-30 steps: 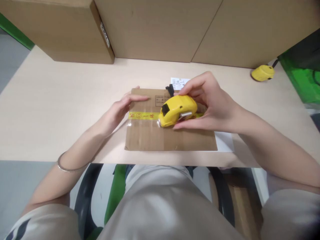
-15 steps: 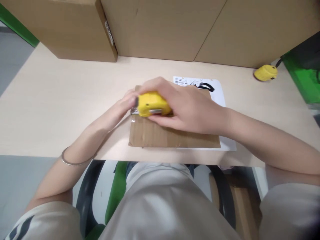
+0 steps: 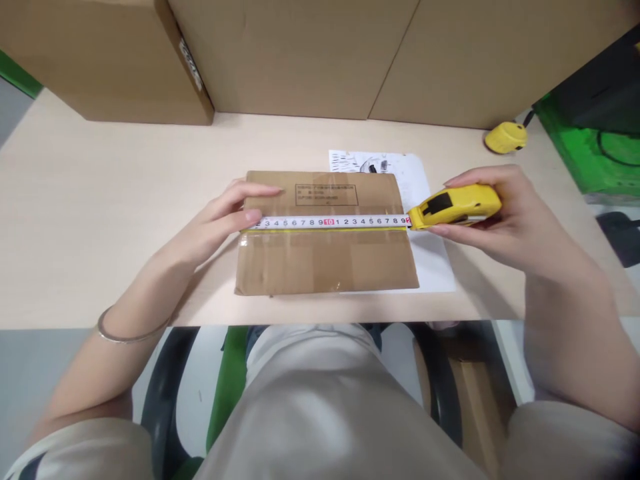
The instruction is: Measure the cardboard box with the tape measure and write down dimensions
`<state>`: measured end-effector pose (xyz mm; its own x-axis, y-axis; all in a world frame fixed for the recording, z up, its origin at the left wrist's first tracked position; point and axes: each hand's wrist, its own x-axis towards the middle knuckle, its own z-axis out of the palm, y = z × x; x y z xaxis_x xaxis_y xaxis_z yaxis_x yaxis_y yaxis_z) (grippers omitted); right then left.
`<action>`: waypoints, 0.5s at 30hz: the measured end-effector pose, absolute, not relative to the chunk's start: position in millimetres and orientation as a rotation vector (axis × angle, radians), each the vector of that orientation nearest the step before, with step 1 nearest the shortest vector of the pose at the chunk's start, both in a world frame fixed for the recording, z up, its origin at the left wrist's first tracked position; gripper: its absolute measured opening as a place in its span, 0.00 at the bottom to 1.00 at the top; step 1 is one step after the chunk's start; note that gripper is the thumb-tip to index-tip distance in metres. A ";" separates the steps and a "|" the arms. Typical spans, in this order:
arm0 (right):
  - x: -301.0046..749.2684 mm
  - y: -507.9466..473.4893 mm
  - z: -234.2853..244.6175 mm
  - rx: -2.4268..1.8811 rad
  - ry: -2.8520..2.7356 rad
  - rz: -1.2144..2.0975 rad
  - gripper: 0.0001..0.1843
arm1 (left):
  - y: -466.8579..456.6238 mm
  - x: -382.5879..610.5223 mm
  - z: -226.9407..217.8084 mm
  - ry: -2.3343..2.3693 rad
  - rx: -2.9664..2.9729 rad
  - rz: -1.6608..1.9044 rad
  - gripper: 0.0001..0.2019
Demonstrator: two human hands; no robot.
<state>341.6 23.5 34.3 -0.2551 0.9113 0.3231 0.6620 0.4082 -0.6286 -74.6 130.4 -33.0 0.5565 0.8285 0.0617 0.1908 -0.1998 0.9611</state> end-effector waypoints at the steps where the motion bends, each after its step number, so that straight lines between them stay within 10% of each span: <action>1: 338.7 23.5 37.1 -1.356 -2.013 0.472 0.28 | 130.2 -75.5 -32.7 0.864 1.705 0.729 0.21; 15: 185.0 93.0 74.3 -0.852 -2.602 0.640 0.24 | 129.8 -62.9 -26.2 0.738 1.615 0.844 0.38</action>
